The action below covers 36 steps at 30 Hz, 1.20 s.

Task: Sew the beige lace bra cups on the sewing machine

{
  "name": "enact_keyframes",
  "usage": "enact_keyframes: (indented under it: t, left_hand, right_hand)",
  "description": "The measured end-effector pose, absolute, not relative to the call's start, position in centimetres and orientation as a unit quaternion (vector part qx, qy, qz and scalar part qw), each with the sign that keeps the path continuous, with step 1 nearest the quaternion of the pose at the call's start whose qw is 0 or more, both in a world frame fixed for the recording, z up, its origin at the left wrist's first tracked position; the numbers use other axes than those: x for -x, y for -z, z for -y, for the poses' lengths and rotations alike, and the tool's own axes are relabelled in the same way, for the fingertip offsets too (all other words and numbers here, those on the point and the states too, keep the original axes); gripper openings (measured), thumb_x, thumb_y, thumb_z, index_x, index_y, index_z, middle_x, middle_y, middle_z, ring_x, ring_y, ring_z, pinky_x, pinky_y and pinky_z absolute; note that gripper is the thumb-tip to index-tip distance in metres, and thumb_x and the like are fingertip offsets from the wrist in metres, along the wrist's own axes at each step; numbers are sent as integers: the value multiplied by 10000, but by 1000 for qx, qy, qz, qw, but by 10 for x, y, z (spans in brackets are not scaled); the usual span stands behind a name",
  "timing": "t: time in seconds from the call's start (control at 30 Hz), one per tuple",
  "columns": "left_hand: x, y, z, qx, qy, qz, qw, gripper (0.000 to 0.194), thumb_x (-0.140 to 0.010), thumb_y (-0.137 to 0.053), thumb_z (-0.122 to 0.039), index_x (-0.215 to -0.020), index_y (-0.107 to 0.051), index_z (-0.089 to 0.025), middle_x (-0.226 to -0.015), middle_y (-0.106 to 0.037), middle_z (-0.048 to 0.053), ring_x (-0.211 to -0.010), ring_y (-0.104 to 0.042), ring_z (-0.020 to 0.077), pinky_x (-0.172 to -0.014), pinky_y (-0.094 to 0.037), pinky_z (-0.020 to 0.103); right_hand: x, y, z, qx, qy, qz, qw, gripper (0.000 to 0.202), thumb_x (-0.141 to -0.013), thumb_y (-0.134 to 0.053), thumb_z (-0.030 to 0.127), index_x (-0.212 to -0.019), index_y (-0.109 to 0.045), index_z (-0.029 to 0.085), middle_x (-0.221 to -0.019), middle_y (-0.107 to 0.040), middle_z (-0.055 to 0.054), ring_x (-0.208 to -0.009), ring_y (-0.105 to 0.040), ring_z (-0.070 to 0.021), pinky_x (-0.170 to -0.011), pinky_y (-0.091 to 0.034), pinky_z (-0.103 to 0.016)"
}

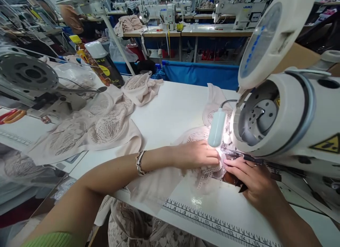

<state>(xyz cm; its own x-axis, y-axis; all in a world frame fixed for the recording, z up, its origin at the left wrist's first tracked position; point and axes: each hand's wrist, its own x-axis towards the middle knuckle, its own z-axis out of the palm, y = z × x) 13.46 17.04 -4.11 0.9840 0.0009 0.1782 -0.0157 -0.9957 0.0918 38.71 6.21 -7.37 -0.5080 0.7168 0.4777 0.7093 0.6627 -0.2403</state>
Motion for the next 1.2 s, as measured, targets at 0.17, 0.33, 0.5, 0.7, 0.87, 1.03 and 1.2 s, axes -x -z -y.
enact_keyframes:
  t: [0.17, 0.33, 0.5, 0.7, 0.87, 1.03, 1.2]
  left_hand:
    - [-134, 42, -164, -994, -106, -19, 16, 245, -1006, -448, -174, -1154, -642, -151, -1066, -659, 103, -856, -572, 200, -700, -391, 360]
    - [-137, 47, -159, -990, -137, -24, -1, 259, -1032, -412, -174, -939, -650, -133, -1047, -675, 112, -880, -585, 187, -730, -407, 337]
    - [-140, 50, -159, -989, -144, -43, -1, 347, -1051, -324, -136, -875, -624, -119, -931, -674, 107, -821, -574, 188, -676, -421, 328]
    - [-141, 50, -155, -985, -155, -74, -5, 289, -1007, -344, -61, -1110, -605, -129, -946, -649, 87, -702, -530, 170, -589, -386, 322]
    - [-140, 46, -156, -985, -151, -79, -22, 255, -1005, -384, -70, -1030, -634, -116, -948, -647, 95, -662, -505, 153, -584, -375, 322]
    - [-138, 48, -162, -982, -185, -3, -35, 245, -981, -425, -50, -886, -630, -146, -957, -669, 65, -733, -529, 155, -608, -380, 315]
    - [-140, 51, -159, -987, -157, -37, -26, 254, -969, -410, -48, -839, -609, -138, -882, -662, 75, -703, -509, 165, -592, -370, 320]
  right_hand:
    - [-380, 65, -59, 418, 18, 865, 277, 555, -869, -470, 22, -1311, -620, 324, -1103, -743, -35, -1013, -696, -293, -893, -554, -459]
    - [-375, 60, -60, 412, 29, 865, 286, 343, -918, -546, 58, -1154, -699, 255, -1076, -753, -50, -984, -692, -239, -842, -550, -377]
    - [-372, 56, -61, 405, 20, 868, 286, 311, -940, -563, 86, -1169, -700, 247, -1084, -763, -55, -1003, -695, -241, -859, -574, -389]
    - [-373, 59, -59, 424, 57, 868, 254, 581, -865, -453, -26, -1358, -609, 239, -1202, -736, -62, -1091, -684, -241, -945, -569, -412]
    - [-372, 60, -58, 423, 61, 870, 247, 529, -874, -495, 9, -1333, -621, 242, -1168, -743, -67, -1086, -674, -261, -909, -571, -427]
    - [-369, 58, -60, 403, 85, 874, 257, 439, -907, -480, -17, -1247, -641, 209, -1100, -757, -68, -1014, -679, -246, -812, -564, -393]
    - [-369, 61, -60, 406, 69, 872, 265, 430, -904, -509, -4, -1255, -638, 209, -1122, -753, -71, -1028, -672, -255, -805, -563, -404]
